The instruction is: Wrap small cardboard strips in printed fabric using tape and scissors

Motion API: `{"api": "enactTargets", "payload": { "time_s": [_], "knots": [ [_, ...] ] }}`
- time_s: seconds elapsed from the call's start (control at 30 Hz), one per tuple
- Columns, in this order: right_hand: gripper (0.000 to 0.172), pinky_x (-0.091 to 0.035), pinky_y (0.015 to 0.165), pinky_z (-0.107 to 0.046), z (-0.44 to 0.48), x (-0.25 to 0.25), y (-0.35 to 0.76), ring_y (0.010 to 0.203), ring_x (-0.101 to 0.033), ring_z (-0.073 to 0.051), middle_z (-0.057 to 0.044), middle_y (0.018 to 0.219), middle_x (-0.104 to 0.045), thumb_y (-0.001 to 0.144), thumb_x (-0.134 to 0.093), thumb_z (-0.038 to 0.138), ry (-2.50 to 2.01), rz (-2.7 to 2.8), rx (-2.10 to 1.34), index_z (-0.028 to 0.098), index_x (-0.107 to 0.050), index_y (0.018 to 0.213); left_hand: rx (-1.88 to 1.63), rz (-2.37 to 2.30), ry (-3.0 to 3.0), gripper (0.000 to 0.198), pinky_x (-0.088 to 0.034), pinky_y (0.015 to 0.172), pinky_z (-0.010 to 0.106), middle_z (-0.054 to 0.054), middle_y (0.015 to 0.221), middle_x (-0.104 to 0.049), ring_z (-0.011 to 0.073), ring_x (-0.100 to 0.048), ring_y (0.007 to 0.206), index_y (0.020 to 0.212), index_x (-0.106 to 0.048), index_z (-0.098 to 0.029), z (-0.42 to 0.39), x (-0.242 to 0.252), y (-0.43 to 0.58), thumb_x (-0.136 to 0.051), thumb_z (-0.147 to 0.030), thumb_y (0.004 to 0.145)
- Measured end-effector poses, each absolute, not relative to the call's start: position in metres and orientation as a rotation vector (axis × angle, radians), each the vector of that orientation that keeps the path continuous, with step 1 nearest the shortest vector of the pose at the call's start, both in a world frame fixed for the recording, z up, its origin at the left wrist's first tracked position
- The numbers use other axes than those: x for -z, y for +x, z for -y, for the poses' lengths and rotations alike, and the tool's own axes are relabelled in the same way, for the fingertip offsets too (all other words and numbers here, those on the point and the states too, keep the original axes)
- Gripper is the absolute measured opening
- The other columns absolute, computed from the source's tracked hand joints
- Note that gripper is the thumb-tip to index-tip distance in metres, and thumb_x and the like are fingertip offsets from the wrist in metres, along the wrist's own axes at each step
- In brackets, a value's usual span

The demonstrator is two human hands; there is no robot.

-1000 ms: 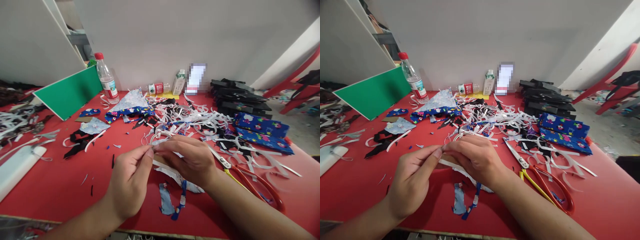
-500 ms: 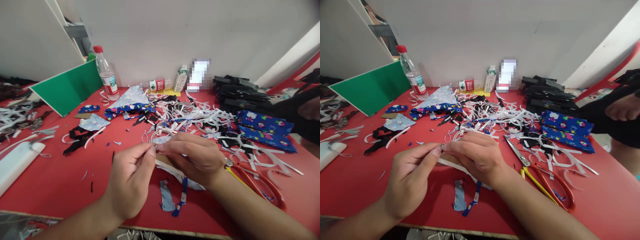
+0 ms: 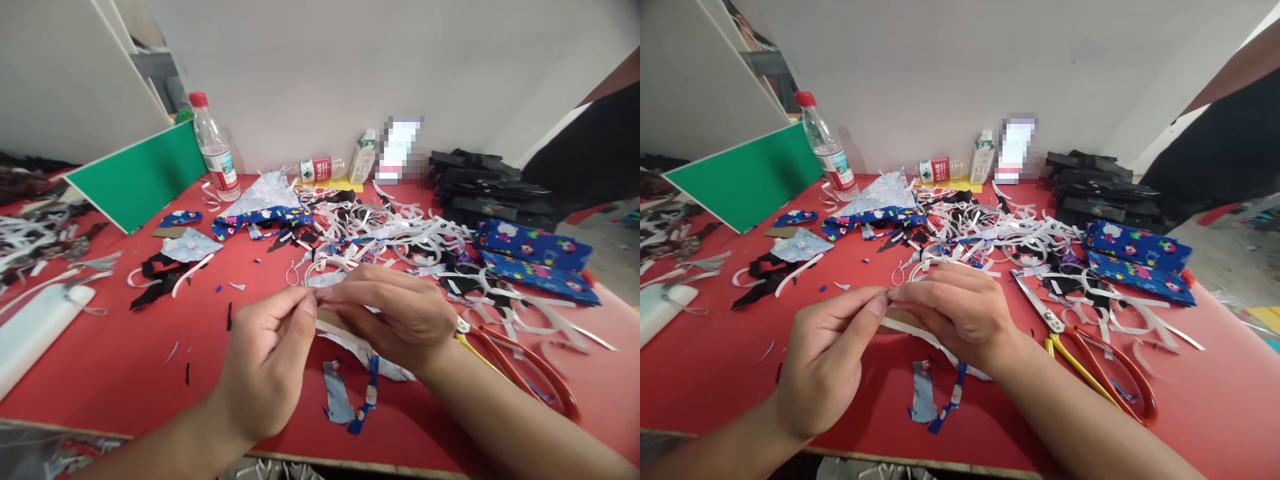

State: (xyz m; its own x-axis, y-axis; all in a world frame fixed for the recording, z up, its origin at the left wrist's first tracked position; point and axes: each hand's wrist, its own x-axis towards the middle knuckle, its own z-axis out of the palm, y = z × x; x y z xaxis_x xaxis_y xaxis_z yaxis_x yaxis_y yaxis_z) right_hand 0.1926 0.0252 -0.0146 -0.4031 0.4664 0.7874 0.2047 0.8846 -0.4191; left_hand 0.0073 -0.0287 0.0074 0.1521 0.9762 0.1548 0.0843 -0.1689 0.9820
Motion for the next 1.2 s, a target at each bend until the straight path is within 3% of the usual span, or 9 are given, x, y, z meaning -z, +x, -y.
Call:
{"api": "enactTargets", "payload": {
  "time_s": [0.17, 0.37, 0.63, 0.77, 0.97, 1.2],
  "knots": [
    [0.026, -0.058, 0.063, -0.026, -0.0260, 0.0127, 0.1937, 0.069, -0.072, -0.014, -0.004, 0.089, -0.082, 0.095, -0.066, 0.002, -0.463, 2.011, -0.289, 0.023, -0.074, 0.109, -1.155, -1.117, 1.462, 0.035, -0.040, 0.054, 0.029, -0.002, 0.064, -0.052, 0.0137, -0.044, 0.058, 0.086, -0.073, -0.021, 0.0296, -0.0068, 0.0078, -0.052, -0.037, 0.108],
    [0.027, -0.059, 0.066, -0.026, -0.0264, 0.0126, 0.1954, 0.071, -0.074, -0.014, -0.004, 0.089, -0.082, 0.095, -0.067, 0.003, -0.461, 2.014, -0.292, 0.022, -0.076, 0.113, -1.162, -1.096, 1.472, 0.034, -0.042, 0.056, 0.029, 0.000, 0.067, -0.055, 0.0149, -0.048, 0.061, 0.087, -0.072, -0.021, 0.0297, -0.0079, 0.0095, -0.050, -0.036, 0.109],
    [0.018, -0.058, 0.065, -0.026, -0.0260, 0.0110, 0.1922, 0.069, -0.072, -0.014, -0.004, 0.087, -0.082, 0.097, -0.069, 0.007, -0.492, 2.014, -0.303, 0.023, -0.073, 0.107, -1.129, -1.155, 1.524, 0.039, -0.031, 0.049, 0.030, -0.004, 0.059, -0.039, 0.0128, -0.034, 0.052, 0.076, -0.057, -0.022, 0.0314, -0.0074, 0.0085, -0.048, -0.040, 0.109],
    [0.020, -0.058, 0.066, -0.026, -0.0272, 0.0115, 0.1921, 0.070, -0.073, -0.014, -0.003, 0.089, -0.082, 0.097, -0.068, 0.007, -0.482, 2.015, -0.300, 0.023, -0.074, 0.108, -1.135, -1.141, 1.504, 0.038, -0.036, 0.053, 0.029, -0.003, 0.061, -0.043, 0.0133, -0.038, 0.055, 0.078, -0.058, -0.021, 0.0314, -0.0072, 0.0089, -0.048, -0.040, 0.109],
    [0.024, -0.059, 0.065, -0.027, -0.0273, 0.0141, 0.1928, 0.069, -0.074, -0.015, -0.003, 0.088, -0.082, 0.097, -0.065, 0.006, -0.460, 1.977, -0.294, 0.025, -0.074, 0.107, -1.153, -1.160, 1.506, 0.042, -0.043, 0.058, 0.029, -0.005, 0.059, -0.034, 0.0125, -0.032, 0.053, 0.069, -0.050, -0.023, 0.0309, -0.0069, 0.0093, -0.049, -0.040, 0.108],
    [0.019, -0.059, 0.063, -0.024, -0.0272, 0.0084, 0.1933, 0.069, -0.073, -0.013, -0.005, 0.083, -0.079, 0.098, -0.064, 0.005, -0.433, 2.026, -0.280, 0.020, -0.074, 0.103, -1.120, -1.173, 1.537, 0.040, -0.047, 0.063, 0.029, -0.006, 0.058, -0.035, 0.0121, -0.032, 0.052, 0.072, -0.050, -0.023, 0.0339, -0.0093, 0.0065, -0.047, -0.039, 0.109]
  ]
}}
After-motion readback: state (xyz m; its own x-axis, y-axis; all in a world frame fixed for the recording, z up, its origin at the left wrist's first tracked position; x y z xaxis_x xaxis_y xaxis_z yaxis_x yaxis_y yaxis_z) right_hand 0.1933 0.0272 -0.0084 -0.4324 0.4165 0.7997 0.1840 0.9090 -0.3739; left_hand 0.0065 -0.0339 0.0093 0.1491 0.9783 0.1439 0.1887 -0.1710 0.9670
